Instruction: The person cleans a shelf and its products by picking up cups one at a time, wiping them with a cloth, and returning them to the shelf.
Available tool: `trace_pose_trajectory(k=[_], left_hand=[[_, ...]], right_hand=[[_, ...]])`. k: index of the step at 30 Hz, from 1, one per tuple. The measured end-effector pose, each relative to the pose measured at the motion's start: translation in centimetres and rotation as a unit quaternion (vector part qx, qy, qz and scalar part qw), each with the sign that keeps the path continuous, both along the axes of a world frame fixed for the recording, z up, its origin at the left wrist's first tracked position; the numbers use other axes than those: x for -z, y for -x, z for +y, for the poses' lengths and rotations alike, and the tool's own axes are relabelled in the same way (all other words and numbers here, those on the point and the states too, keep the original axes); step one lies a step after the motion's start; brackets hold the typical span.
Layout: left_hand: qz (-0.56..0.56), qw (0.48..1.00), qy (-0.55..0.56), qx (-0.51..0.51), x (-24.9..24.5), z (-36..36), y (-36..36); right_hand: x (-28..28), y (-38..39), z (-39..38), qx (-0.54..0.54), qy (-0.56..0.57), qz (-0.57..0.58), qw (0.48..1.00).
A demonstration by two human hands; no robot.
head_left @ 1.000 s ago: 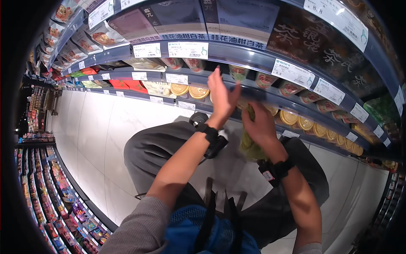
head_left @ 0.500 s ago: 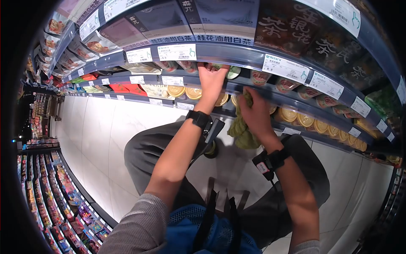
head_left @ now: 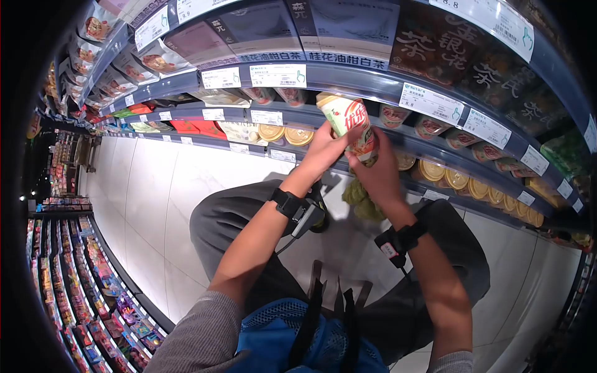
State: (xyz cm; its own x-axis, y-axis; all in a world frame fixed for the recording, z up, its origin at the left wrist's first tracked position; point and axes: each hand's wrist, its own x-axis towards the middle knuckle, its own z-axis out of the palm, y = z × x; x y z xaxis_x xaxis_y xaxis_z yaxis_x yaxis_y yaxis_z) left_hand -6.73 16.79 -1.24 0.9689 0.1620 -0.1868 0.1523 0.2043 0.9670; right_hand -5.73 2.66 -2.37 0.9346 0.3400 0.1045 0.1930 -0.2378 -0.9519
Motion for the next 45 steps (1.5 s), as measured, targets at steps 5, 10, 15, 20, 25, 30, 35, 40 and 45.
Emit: trace_pose_trajectory(k=[5,10,15,20,25,30,35,40,45], left_hand=[[0.014,0.997,-0.055,-0.061,-1.6,-1.7,-0.9],[0.003,0.998,-0.039,-0.057,-1.8,-2.9,-2.4],[0.056,0.993,-0.043,-0.093,-2.1,-2.5,-2.8],[-0.03,0.931,-0.268,-0.244,-0.8,-0.7,-4.6],[-0.049,0.961,-0.221,-0.156,-0.1,1.3,-7.0],[-0.16,0.848,-0.434,-0.259,2.3,1.5,-6.9],[-0.083,0.821,-0.494,-0.273,2.8,2.0,-5.5],[-0.078,0.813,-0.49,-0.304,2.8,2.0,-5.4],[-0.08,0.783,-0.538,-0.302,3.3,2.0,-5.2]], right_hand=[[-0.8,0.6,0.0,0.067,0.139,-0.095,0.983],[-0.5,0.0,-0.6,0.065,0.243,-0.219,0.943],[-1.2,-0.1,-0.7,0.049,0.268,-0.247,0.93],[-2.0,0.5,-0.9,0.036,0.233,-0.141,0.962],[-2.0,1.3,-1.8,0.02,0.176,-0.126,0.976],[-1.5,1.7,-2.0,0.017,0.184,-0.159,0.97],[0.4,0.6,-2.0,0.027,0.158,-0.151,0.976],[1.4,-2.0,-1.8,0.197,0.114,-0.186,0.956],[2.2,-3.2,-1.0,0.238,0.125,-0.169,0.948]])
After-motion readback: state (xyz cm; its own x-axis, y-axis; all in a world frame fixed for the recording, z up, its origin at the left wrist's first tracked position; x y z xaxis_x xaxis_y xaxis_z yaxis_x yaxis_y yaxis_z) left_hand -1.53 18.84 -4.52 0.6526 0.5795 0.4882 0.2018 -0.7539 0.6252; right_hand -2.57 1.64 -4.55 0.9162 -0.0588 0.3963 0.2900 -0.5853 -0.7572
